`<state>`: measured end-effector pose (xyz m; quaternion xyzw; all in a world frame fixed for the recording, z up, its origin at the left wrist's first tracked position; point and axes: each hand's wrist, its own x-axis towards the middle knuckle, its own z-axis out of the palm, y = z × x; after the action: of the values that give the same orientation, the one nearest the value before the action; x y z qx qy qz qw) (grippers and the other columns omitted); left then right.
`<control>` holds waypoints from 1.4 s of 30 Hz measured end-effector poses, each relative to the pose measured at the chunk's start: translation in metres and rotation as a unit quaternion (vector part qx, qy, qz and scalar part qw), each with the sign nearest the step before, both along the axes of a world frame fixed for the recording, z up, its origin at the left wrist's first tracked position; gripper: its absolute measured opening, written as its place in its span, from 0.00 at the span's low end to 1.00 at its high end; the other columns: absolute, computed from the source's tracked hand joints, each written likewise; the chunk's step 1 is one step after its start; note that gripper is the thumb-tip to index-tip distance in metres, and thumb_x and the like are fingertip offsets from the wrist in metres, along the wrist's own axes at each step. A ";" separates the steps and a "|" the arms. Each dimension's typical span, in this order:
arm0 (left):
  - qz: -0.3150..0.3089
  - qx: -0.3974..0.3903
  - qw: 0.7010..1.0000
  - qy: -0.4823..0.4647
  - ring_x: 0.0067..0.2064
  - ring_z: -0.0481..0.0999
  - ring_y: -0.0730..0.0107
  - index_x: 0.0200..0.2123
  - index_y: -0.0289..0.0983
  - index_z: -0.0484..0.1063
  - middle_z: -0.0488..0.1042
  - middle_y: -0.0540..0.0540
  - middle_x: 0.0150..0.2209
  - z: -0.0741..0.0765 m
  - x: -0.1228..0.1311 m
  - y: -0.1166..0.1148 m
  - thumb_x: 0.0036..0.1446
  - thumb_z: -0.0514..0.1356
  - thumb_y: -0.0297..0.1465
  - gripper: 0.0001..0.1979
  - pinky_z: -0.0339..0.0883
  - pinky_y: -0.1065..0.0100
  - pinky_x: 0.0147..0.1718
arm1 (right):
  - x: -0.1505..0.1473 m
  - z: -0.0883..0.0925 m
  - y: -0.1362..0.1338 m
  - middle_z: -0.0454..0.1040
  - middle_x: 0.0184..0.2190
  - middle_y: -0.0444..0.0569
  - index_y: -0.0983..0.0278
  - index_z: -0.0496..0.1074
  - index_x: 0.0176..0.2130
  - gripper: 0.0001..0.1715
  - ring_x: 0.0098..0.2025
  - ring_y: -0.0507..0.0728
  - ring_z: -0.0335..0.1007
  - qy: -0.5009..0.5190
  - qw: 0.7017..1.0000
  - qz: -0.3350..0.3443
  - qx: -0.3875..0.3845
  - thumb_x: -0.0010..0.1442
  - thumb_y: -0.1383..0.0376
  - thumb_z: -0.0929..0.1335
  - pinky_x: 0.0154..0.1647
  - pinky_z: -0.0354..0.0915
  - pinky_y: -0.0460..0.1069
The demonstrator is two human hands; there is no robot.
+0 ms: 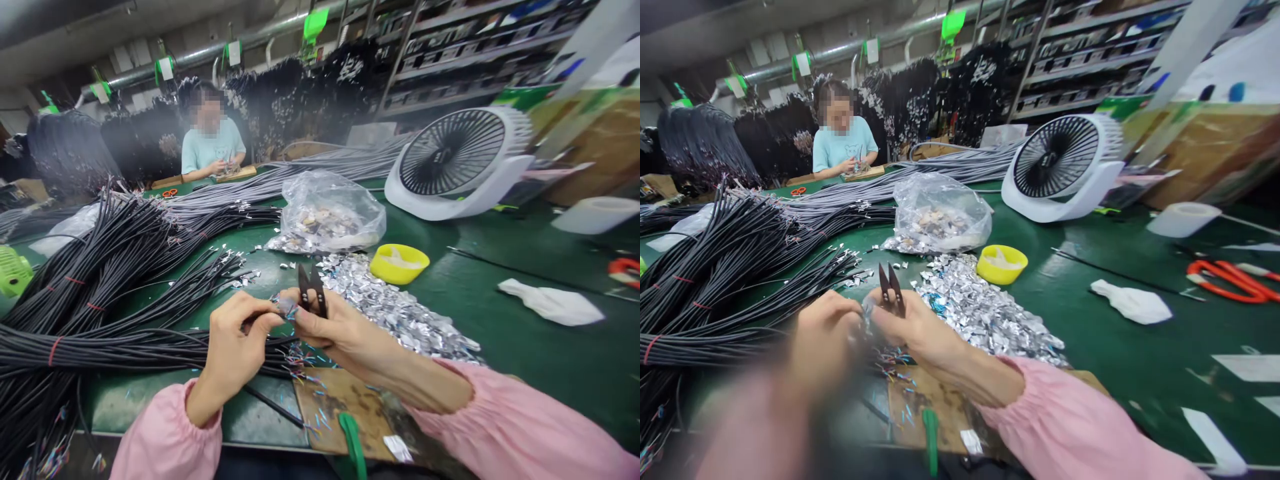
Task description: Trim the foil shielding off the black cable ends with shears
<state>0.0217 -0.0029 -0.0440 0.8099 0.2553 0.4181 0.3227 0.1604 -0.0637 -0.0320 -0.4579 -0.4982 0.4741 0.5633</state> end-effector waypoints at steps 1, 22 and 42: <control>-0.004 -0.015 1.000 0.007 0.25 0.67 0.75 0.24 0.36 0.73 0.70 0.50 0.24 0.001 0.001 0.000 0.56 0.57 0.31 0.10 0.59 0.73 0.24 | 0.000 -0.001 0.001 0.51 0.17 0.37 0.63 0.61 0.26 0.23 0.17 0.47 0.43 -0.028 0.999 -0.012 0.029 0.51 0.47 0.67 0.16 0.45 0.44; -0.051 -0.315 0.948 0.000 0.18 0.51 0.81 0.18 0.35 0.59 0.54 0.56 0.16 0.004 0.007 0.003 0.49 0.56 0.49 0.23 0.44 0.75 0.17 | 0.013 -0.002 0.015 0.57 0.22 0.42 0.62 0.58 0.27 0.08 0.22 0.51 0.52 -0.258 0.887 -0.323 0.208 0.59 0.64 0.59 0.23 0.52 0.46; -0.064 -0.311 0.947 0.048 0.16 0.48 0.82 0.16 0.36 0.56 0.51 0.56 0.14 0.007 0.009 0.011 0.46 0.58 0.50 0.25 0.41 0.75 0.14 | 0.019 0.002 0.019 0.66 0.28 0.49 0.66 0.66 0.33 0.09 0.29 0.54 0.63 -0.515 0.788 -0.314 0.122 0.51 0.76 0.61 0.29 0.60 0.47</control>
<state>0.0304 0.0079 -0.0365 0.7033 0.3353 0.2570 0.5718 0.1791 -0.0451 -0.0297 -0.6929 -0.5965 -0.0998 0.3927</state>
